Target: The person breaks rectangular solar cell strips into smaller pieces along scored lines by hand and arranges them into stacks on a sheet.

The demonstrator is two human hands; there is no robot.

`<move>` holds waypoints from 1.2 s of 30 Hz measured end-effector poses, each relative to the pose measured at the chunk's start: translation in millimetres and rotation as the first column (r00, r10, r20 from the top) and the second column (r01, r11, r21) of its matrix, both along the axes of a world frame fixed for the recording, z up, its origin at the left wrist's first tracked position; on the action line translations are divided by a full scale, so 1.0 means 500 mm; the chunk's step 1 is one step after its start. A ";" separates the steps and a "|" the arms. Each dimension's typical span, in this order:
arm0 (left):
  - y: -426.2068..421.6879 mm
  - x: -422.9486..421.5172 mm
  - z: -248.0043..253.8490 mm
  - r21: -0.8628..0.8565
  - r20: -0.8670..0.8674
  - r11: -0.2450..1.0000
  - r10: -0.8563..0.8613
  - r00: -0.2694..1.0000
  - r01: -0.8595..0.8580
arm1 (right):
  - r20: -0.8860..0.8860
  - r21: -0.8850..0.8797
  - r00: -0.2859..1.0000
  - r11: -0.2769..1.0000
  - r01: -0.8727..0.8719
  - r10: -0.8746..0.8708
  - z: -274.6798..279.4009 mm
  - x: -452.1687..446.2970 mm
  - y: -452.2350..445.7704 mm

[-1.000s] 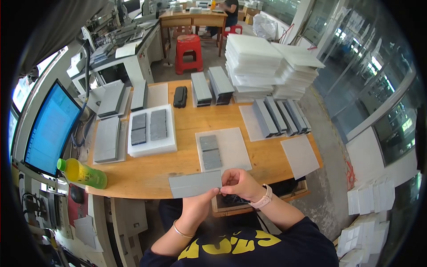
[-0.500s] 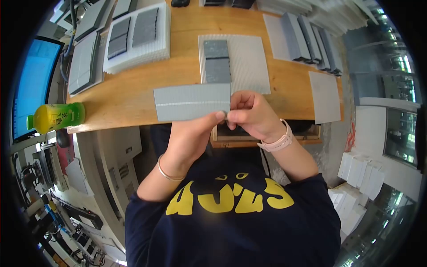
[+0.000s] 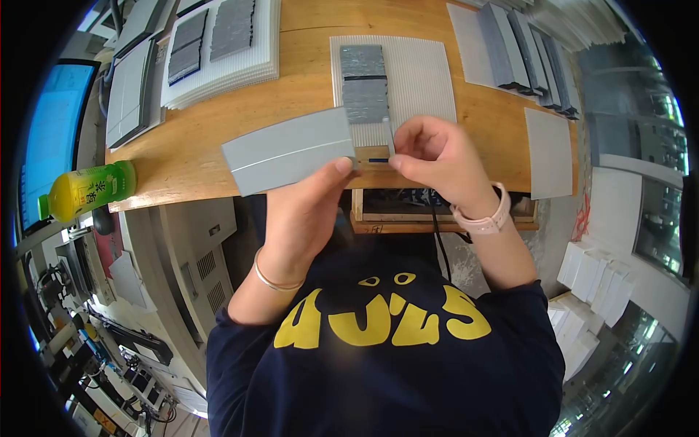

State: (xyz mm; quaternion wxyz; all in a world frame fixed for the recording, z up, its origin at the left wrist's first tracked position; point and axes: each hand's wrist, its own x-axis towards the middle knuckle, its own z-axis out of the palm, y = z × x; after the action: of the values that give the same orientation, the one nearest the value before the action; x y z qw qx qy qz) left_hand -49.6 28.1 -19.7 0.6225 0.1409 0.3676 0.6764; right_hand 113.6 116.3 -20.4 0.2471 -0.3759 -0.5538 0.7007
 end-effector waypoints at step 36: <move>0.046 -0.041 -0.032 -0.057 -0.011 0.992 0.115 0.993 -0.115 | 0.337 0.620 0.867 0.780 0.089 -0.367 -0.033 -0.016 -0.027</move>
State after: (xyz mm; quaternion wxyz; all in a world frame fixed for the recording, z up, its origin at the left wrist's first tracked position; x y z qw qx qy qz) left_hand -70.2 51.1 -35.8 0.5849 0.1044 0.3968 0.6997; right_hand 105.6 102.6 -36.9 0.3041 -0.4956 -0.7317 0.3557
